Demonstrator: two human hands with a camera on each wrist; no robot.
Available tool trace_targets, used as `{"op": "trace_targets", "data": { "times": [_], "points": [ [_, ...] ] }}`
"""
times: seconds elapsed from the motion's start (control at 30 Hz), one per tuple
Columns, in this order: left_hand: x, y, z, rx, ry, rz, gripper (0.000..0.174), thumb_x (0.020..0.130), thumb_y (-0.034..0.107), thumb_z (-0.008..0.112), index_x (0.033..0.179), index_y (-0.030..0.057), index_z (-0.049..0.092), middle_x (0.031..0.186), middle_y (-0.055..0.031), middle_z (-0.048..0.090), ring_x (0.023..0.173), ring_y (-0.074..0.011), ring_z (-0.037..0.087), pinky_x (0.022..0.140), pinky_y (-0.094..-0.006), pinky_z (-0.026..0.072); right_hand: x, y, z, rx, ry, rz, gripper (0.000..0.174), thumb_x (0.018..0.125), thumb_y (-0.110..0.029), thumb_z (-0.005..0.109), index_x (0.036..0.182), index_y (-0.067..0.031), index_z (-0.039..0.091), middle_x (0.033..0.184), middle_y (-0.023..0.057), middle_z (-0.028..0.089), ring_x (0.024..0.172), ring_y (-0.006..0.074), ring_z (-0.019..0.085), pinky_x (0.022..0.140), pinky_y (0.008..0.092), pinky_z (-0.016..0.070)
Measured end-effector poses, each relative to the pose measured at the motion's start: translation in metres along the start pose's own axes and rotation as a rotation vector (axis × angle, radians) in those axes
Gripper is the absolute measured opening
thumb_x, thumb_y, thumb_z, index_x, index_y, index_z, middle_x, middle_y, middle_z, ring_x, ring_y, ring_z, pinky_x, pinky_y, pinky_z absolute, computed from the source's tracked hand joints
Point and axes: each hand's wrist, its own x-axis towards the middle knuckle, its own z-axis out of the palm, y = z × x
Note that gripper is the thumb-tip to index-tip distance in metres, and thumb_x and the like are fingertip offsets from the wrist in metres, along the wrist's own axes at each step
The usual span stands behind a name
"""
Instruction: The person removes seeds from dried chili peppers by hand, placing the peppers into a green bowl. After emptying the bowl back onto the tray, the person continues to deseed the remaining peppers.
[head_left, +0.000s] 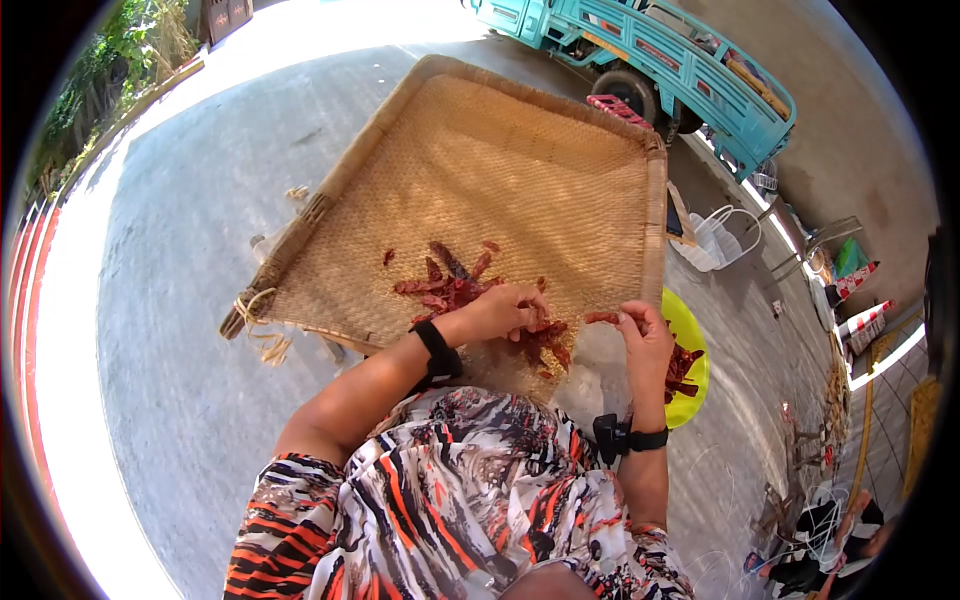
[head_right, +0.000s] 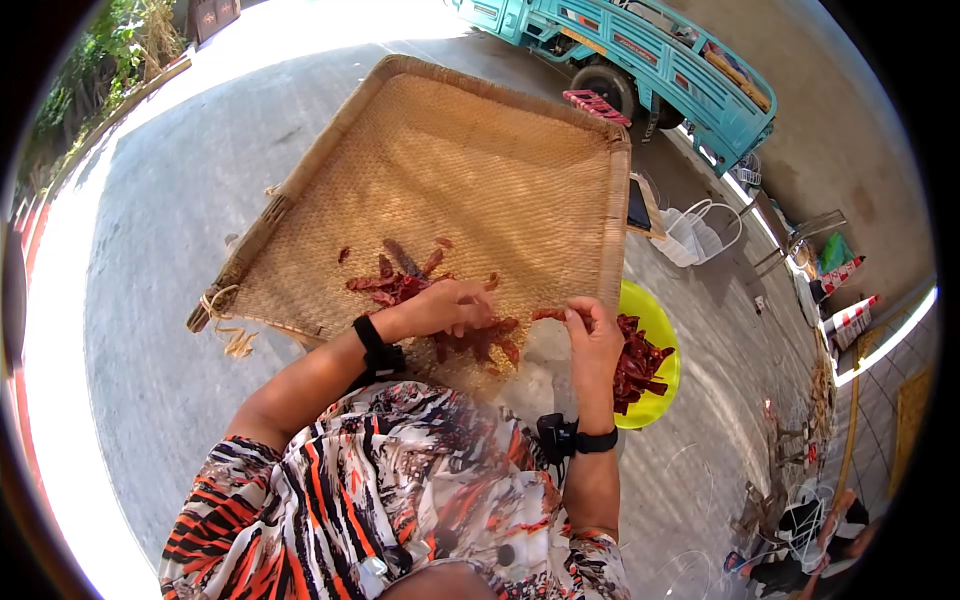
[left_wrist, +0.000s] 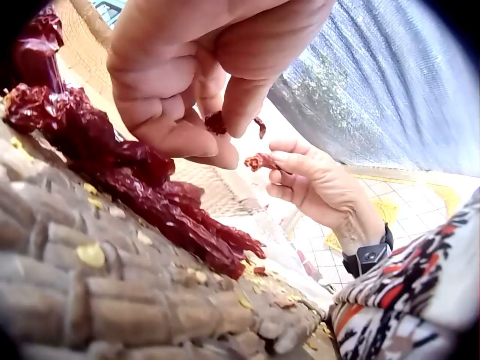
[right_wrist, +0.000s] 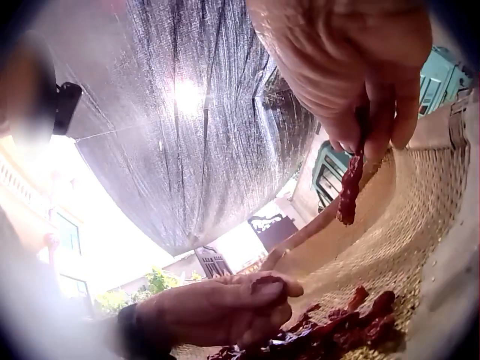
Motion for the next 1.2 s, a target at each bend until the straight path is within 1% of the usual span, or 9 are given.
{"op": "trace_targets", "data": {
  "times": [0.2,0.23,0.33,0.4,0.5,0.7,0.8,1.1,1.2],
  "points": [
    [0.0,-0.015,-0.001,0.304,0.162,0.121,0.023,0.095,0.026,0.061,0.104,0.0051,0.066,0.074,-0.0099,0.068,0.066,-0.019,0.066,0.062,-0.0342,0.0524,0.014,-0.013,-0.052,-0.922,0.512,-0.435,0.019,0.087,-0.004,0.063,0.106,-0.0011,0.065,0.107,0.0137,0.064,0.087,0.0257,0.065,0.079,0.0352,0.0513],
    [0.0,-0.015,0.0,0.418,0.204,0.1,0.023,0.094,0.026,0.062,0.103,0.0055,0.066,0.077,-0.0117,0.069,0.07,-0.0222,0.067,0.065,-0.0364,0.0528,0.01,-0.014,-0.045,-0.653,0.423,-0.253,0.023,0.087,-0.012,0.065,0.109,-0.0036,0.064,0.108,0.0147,0.064,0.088,0.029,0.065,0.078,0.0389,0.0511],
    [-0.003,-0.01,0.003,0.655,0.273,0.032,0.024,0.09,0.027,0.064,0.104,0.007,0.067,0.087,-0.0161,0.07,0.082,-0.0301,0.069,0.073,-0.0417,0.0533,-0.009,-0.025,-0.015,-0.428,-0.14,0.115,0.026,0.086,-0.02,0.067,0.109,-0.0076,0.065,0.105,0.0124,0.064,0.089,0.0287,0.065,0.078,0.0396,0.0507],
    [-0.007,-0.004,0.002,0.672,0.249,-0.014,0.026,0.088,0.026,0.067,0.107,0.0079,0.067,0.093,-0.0177,0.071,0.09,-0.0334,0.068,0.078,-0.0433,0.0529,-0.025,-0.022,0.01,-0.566,-0.391,-0.015,0.028,0.085,-0.023,0.068,0.109,-0.0102,0.065,0.102,0.0103,0.065,0.091,0.0291,0.065,0.078,0.0398,0.0507],
    [-0.012,-0.005,0.0,0.677,0.219,0.025,0.03,0.085,0.023,0.069,0.111,0.0076,0.065,0.095,-0.0171,0.071,0.09,-0.0314,0.069,0.079,-0.0414,0.0531,-0.035,-0.016,0.029,-0.725,-0.464,-0.16,0.027,0.084,-0.02,0.068,0.109,-0.01,0.065,0.101,0.011,0.065,0.092,0.03,0.065,0.078,0.04,0.0511],
    [-0.004,-0.022,-0.013,0.614,0.014,0.057,0.037,0.084,0.016,0.071,0.119,0.006,0.063,0.099,-0.015,0.071,0.093,-0.0274,0.069,0.082,-0.0378,0.0527,-0.027,-0.005,0.035,-0.591,-0.408,-0.169,0.026,0.081,-0.015,0.067,0.107,-0.0102,0.064,0.099,0.0127,0.062,0.09,0.0329,0.065,0.076,0.0428,0.0519],
    [0.0,-0.026,-0.016,0.612,-0.01,0.037,0.039,0.085,0.016,0.07,0.121,0.006,0.062,0.1,-0.0138,0.071,0.095,-0.0271,0.069,0.083,-0.037,0.0526,-0.024,-0.013,0.042,-0.687,-0.343,-0.336,0.026,0.081,-0.014,0.066,0.107,-0.0104,0.063,0.098,0.0131,0.062,0.088,0.034,0.065,0.075,0.044,0.0522],
    [0.0,-0.032,-0.018,0.532,-0.024,0.049,0.032,0.086,0.016,0.071,0.113,0.002,0.062,0.099,-0.0114,0.071,0.094,-0.0228,0.068,0.081,-0.0353,0.0518,-0.011,-0.018,0.019,-0.688,-0.31,-0.238,0.018,0.08,-0.012,0.064,0.098,-0.0122,0.065,0.095,0.0111,0.061,0.087,0.0342,0.064,0.075,0.044,0.0507],
    [0.001,-0.034,-0.022,0.421,-0.059,0.013,0.041,0.082,0.023,0.074,0.117,0.0051,0.064,0.105,-0.0169,0.07,0.101,-0.0315,0.065,0.088,-0.0393,0.0498,-0.003,-0.022,-0.019,-0.688,-0.104,-0.219,0.017,0.08,-0.014,0.065,0.097,-0.012,0.064,0.093,0.0094,0.061,0.087,0.0317,0.064,0.075,0.042,0.0497]
  ]
}}
